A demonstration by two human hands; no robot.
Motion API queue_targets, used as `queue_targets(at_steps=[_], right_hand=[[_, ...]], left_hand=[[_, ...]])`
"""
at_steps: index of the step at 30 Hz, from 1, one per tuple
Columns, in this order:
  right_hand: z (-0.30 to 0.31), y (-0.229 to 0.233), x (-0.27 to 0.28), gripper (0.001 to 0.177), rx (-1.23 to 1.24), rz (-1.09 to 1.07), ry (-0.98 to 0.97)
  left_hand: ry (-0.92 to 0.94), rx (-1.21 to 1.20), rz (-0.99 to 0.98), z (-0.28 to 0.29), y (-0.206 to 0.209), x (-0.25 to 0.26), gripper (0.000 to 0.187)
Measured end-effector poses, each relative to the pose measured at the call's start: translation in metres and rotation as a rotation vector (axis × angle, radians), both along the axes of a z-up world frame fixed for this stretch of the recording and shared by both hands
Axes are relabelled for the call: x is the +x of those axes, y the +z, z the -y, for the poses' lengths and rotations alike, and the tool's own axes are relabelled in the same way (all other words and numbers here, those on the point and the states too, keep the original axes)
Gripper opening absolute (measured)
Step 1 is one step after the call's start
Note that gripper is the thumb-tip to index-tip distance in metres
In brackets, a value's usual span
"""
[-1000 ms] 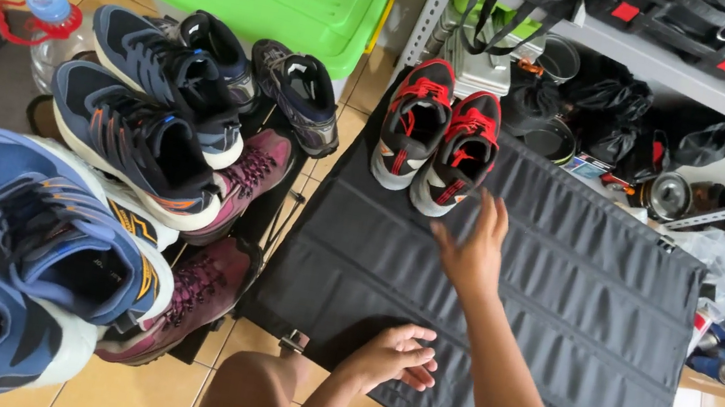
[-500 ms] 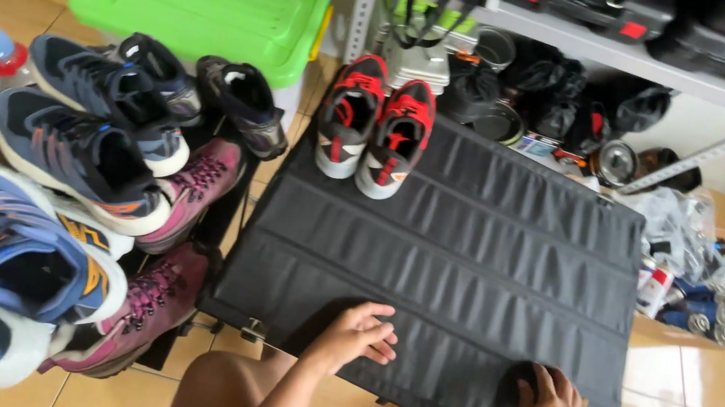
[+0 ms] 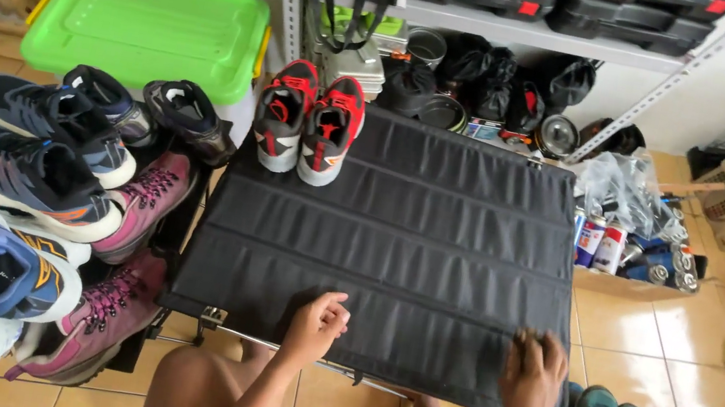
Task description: Cleaning a red sneaker by brushing the sole and sides to remove dirt.
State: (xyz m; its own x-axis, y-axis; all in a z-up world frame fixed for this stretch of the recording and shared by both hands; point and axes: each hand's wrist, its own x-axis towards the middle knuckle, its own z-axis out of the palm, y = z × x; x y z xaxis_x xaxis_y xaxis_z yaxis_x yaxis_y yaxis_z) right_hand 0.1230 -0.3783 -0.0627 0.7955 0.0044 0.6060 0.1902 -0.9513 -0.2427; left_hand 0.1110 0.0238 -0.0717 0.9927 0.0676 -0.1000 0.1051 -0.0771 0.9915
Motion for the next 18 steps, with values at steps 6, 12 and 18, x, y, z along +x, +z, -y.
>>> queue_targets(at_steps=[6, 12, 18], right_hand=[[0.001, 0.004, 0.057, 0.07, 0.051, -0.469, -0.146], [-0.032, -0.003, 0.006, 0.074, -0.051, -0.155, -0.111], [-0.034, -0.012, -0.067, 0.073, 0.005, -0.696, 0.067]], left_hand=[[0.019, 0.441, 0.306, 0.02, 0.003, -0.022, 0.029], [-0.127, 0.941, 0.394, 0.039, -0.001, -0.05, 0.048], [-0.101, 1.42, 0.474, 0.058, -0.032, -0.064, 0.089]])
